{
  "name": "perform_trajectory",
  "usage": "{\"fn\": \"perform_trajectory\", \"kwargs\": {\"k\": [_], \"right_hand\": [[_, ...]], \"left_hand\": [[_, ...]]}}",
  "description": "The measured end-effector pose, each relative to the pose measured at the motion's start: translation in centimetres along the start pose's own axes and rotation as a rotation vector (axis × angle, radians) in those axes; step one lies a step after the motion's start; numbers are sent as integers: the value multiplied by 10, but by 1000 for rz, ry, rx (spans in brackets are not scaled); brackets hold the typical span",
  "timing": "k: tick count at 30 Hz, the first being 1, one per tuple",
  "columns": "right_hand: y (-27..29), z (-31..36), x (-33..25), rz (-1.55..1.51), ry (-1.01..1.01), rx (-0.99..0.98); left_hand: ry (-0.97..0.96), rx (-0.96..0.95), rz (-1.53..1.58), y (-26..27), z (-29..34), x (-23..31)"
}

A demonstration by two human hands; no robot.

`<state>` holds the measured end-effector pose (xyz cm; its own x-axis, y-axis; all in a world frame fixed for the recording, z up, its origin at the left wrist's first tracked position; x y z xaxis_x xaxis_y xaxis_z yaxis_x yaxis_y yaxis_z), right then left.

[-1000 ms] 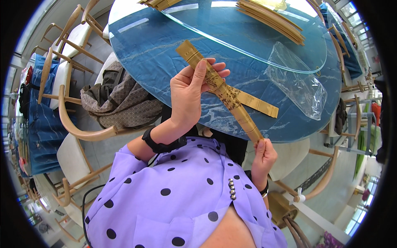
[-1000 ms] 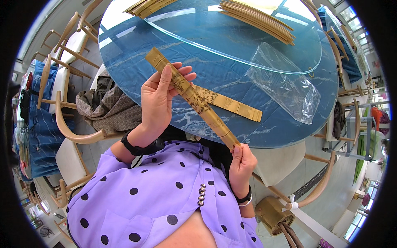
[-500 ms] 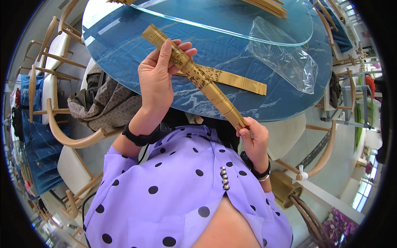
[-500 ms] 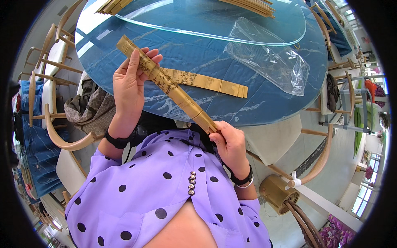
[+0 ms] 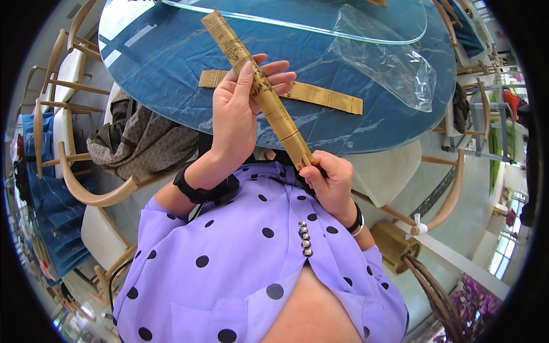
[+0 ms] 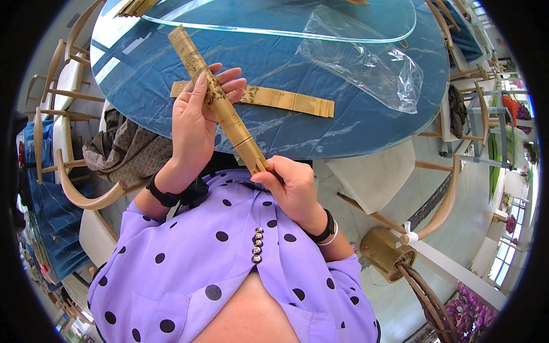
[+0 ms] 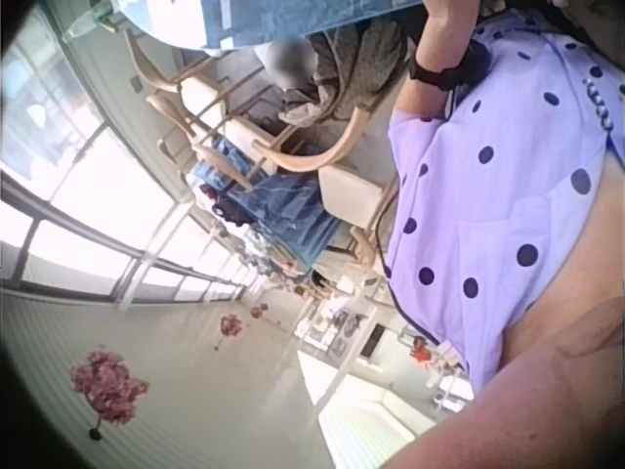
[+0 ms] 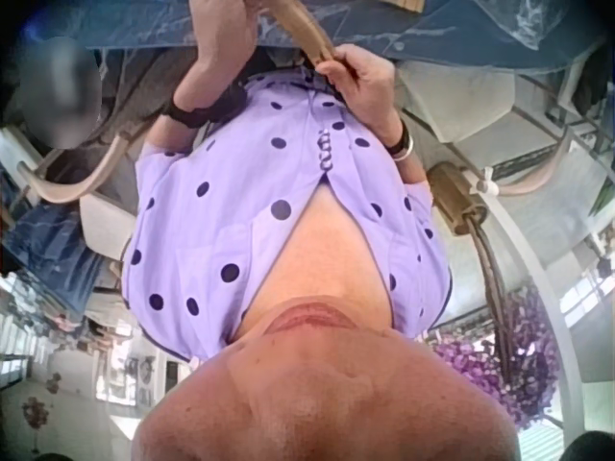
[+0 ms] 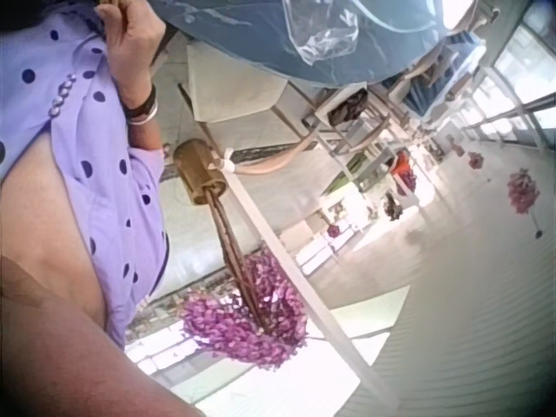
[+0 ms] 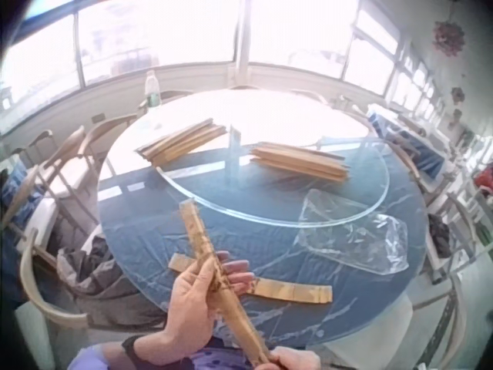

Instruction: The person repeatedly picks up thin bamboo sticks and a flat bamboo piece with printed markings, aligns them, and slides the sticks into slots to form a fan-like structure. The person handles the components one at a time, repeatedly assembling and disassembling the same unit on a glass table.

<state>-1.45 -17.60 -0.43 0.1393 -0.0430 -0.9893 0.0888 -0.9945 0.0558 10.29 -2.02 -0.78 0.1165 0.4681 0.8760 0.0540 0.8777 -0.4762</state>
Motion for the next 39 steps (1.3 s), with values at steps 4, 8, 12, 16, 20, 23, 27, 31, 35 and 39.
{"fn": "perform_trajectory", "kwargs": {"k": [4, 8, 12, 16, 20, 23, 27, 31, 35, 39], "right_hand": [[-4, -15, -38, 368, 168, -64], [-7, -17, -64, 529, 436, -105], [-23, -12, -67, 637, 608, -143], [-28, -15, -66, 607, 536, -213], [-40, -13, -67, 654, 572, -268], [-42, -13, -68, 663, 601, -293], [-43, -8, -67, 645, 680, -316], [-45, -11, -69, 681, 702, -309], [-50, -10, -75, 667, 737, -256], [-43, -18, -77, 651, 723, -167]], "left_hand": [[67, -14, -96, -2, -10, -5], [96, -27, -129, -7, -13, -5], [63, -2, -123, -4, -17, -2], [-8, -34, -181, -6, -15, 1], [-32, -20, -183, -7, -15, -1], [-24, -20, -166, -6, -16, -2], [-3, -46, -151, -8, -16, -6], [2, -53, -159, -9, -15, -4], [57, -70, -171, -12, -12, -14], [65, -38, -120, -2, -15, -21]]}}
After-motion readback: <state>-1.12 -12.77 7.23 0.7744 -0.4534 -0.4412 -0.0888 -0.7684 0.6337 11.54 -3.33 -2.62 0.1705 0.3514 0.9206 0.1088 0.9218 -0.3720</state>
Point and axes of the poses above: each hand's wrist, its own z-axis away from the middle knuckle, its own y-axis out of the back of the hand, x = y × z, the point moved 9 cm from there along -z, towards the middle knuckle, and after that the axes turned 14 degrees about -z, right-handed, at the moved point
